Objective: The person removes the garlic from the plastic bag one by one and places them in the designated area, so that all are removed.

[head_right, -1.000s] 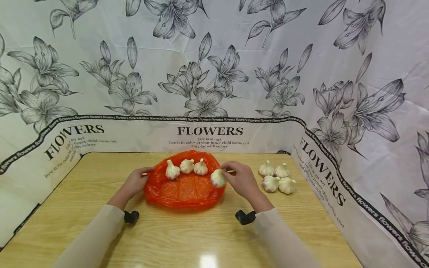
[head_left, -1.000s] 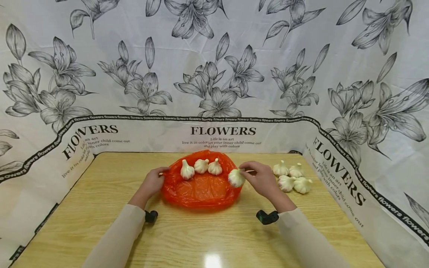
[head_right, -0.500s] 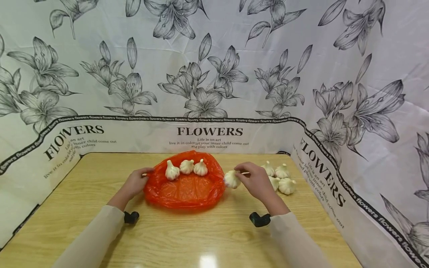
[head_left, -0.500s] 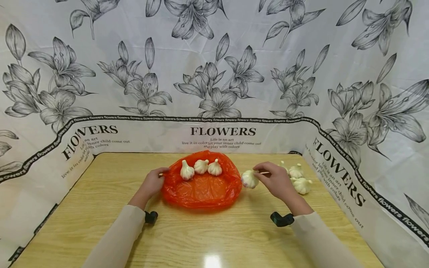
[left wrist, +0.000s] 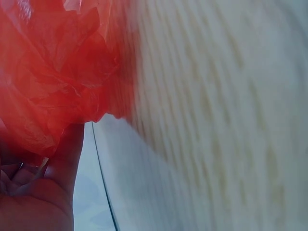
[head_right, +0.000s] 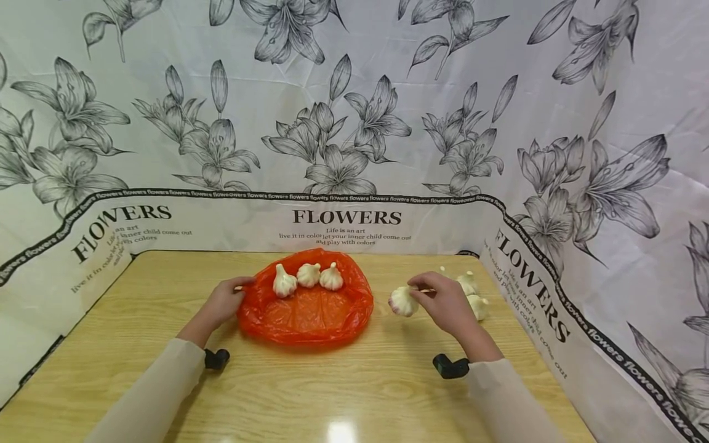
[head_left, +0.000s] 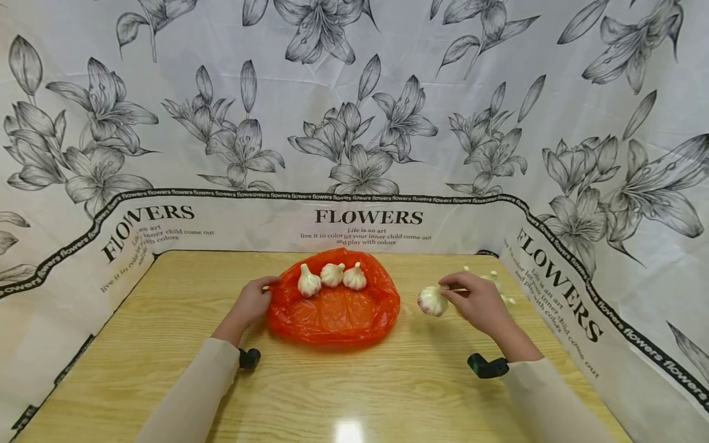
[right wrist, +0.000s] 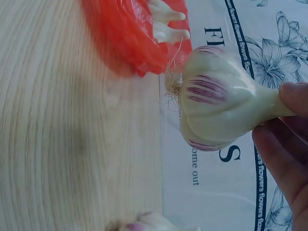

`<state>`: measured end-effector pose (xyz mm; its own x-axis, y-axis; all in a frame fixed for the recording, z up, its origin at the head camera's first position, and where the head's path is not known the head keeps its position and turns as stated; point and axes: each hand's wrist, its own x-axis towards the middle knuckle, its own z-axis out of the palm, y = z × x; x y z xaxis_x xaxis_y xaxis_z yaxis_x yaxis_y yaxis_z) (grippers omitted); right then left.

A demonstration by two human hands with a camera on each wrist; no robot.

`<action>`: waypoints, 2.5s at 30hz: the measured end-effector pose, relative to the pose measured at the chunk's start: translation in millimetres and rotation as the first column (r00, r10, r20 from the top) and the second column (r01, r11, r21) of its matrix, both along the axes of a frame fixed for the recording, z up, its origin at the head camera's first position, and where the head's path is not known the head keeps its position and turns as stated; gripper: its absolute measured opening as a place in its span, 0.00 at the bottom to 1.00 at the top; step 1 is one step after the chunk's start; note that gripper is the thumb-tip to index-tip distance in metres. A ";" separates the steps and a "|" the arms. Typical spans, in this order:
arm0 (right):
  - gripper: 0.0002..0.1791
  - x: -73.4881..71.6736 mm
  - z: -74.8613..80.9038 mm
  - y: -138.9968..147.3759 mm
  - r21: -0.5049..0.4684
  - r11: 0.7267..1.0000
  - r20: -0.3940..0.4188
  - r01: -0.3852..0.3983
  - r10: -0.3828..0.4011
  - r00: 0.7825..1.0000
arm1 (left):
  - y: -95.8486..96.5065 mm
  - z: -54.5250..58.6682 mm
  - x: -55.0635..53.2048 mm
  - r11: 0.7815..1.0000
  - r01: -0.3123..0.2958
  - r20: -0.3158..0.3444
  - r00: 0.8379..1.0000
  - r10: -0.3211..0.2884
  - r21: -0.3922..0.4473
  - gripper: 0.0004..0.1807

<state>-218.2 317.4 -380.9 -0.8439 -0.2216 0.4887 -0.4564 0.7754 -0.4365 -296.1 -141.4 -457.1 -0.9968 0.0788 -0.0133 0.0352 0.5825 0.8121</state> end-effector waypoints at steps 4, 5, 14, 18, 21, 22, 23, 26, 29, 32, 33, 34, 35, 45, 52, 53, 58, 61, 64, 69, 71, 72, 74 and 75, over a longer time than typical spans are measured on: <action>0.11 3.0 -0.3 10.2 0.018 1.000 0.013 0.017 -0.018 1.000 | 0.2 0.4 0.2 1.000 -0.004 0.008 1.000 0.004 -0.002 0.25; 0.11 3.9 -0.1 12.8 0.019 1.000 0.024 0.020 -0.020 1.000 | 0.3 0.7 0.3 1.000 -0.005 0.011 1.000 0.005 -0.002 0.25; 0.12 7.5 1.8 32.7 0.045 0.999 0.074 0.030 -0.034 0.997 | -0.1 2.4 0.7 1.000 -0.004 0.033 0.999 0.003 0.006 0.25; 0.12 7.3 1.5 40.3 0.069 0.997 0.049 0.031 -0.034 0.998 | -0.9 0.6 0.5 1.000 0.000 0.029 1.000 0.000 0.000 0.25; 0.11 8.3 2.0 45.7 0.087 0.996 0.046 0.034 -0.038 0.998 | -1.4 -1.0 -0.3 1.000 0.002 0.016 1.000 -0.002 -0.003 0.25; 0.12 8.4 2.2 47.4 0.089 0.995 0.046 0.034 -0.039 0.998 | -1.6 -1.4 -0.5 1.000 0.001 0.010 1.000 -0.001 -0.003 0.25; 0.12 8.6 2.5 49.0 0.094 0.995 0.047 0.037 -0.042 0.998 | -1.7 -1.8 -0.6 1.000 0.003 0.005 1.000 -0.003 -0.005 0.25; 0.12 9.4 3.7 54.0 0.098 0.994 0.076 0.047 -0.054 0.996 | -1.7 -1.4 -0.3 1.000 0.005 0.004 1.000 -0.005 0.000 0.25; 0.12 10.3 5.1 58.5 0.093 0.994 0.121 0.048 -0.059 0.991 | -1.5 -0.2 0.4 1.000 0.001 0.021 1.000 -0.001 0.008 0.25; 0.13 10.9 5.6 62.8 0.091 0.995 0.160 0.048 -0.062 0.985 | -1.4 0.4 0.7 1.000 -0.001 0.034 0.999 0.001 0.012 0.25; 0.13 11.1 5.6 64.2 0.092 0.994 0.170 0.050 -0.065 0.983 | -1.3 0.5 0.7 1.000 -0.003 0.038 0.999 0.002 0.013 0.25; 0.13 11.2 5.5 65.7 0.092 0.994 0.177 0.052 -0.067 0.982 | -1.3 0.4 0.7 1.000 -0.001 0.038 0.999 0.000 0.012 0.25; 0.13 11.3 5.2 67.2 0.092 0.994 0.183 0.055 -0.071 0.980 | -1.3 0.4 0.8 1.000 0.001 0.039 0.999 -0.001 0.011 0.25; 0.16 12.4 3.3 81.1 0.115 0.989 0.270 0.092 -0.120 0.955 | -2.6 -1.9 -1.4 1.000 0.004 0.038 0.999 -0.004 0.010 0.25; 0.16 9.8 -0.6 92.9 0.127 0.988 0.286 0.090 -0.124 0.950 | -1.0 -1.1 0.1 1.000 0.002 0.043 0.999 -0.003 0.015 0.25; 0.16 9.6 -1.0 94.1 0.127 0.988 0.288 0.091 -0.125 0.949 | -0.8 -0.7 0.3 1.000 0.003 0.040 0.999 -0.004 0.015 0.25; 0.16 10.0 -2.6 99.5 0.140 0.985 0.294 0.103 -0.141 0.945 | 0.4 1.8 2.2 1.000 0.004 0.033 0.999 -0.005 0.024 0.25; 0.16 10.6 -3.9 102.3 0.150 0.983 0.292 0.108 -0.148 0.945 | 0.7 2.8 3.2 1.000 0.004 0.042 0.999 -0.005 0.027 0.25; 0.16 11.1 -5.4 104.5 0.154 0.981 0.292 0.117 -0.159 0.943 | 0.4 3.2 3.6 1.000 0.003 0.048 0.999 -0.005 0.030 0.25; 0.15 11.0 -9.6 109.4 0.152 0.979 0.297 0.135 -0.176 0.938 | -0.3 2.0 2.8 1.000 0.007 0.035 0.999 -0.008 0.026 0.25; 0.14 10.9 -12.1 111.7 0.153 0.978 0.299 0.139 -0.180 0.937 | -0.6 1.2 2.2 1.000 0.007 0.031 0.999 -0.007 0.020 0.25; 0.14 10.9 -13.3 112.7 0.156 0.977 0.298 0.143 -0.185 0.936 | -0.7 0.7 1.9 1.000 0.006 0.032 0.999 -0.006 0.019 0.25; 0.14 10.7 -15.8 114.5 0.158 0.976 0.300 0.150 -0.192 0.934 | -0.9 -0.1 1.3 1.000 0.000 0.038 0.999 -0.001 0.024 0.25; 0.14 10.5 -17.0 115.4 0.160 0.975 0.298 0.151 -0.194 0.934 | -0.8 -0.5 1.1 1.000 0.000 0.041 0.999 -0.001 0.026 0.25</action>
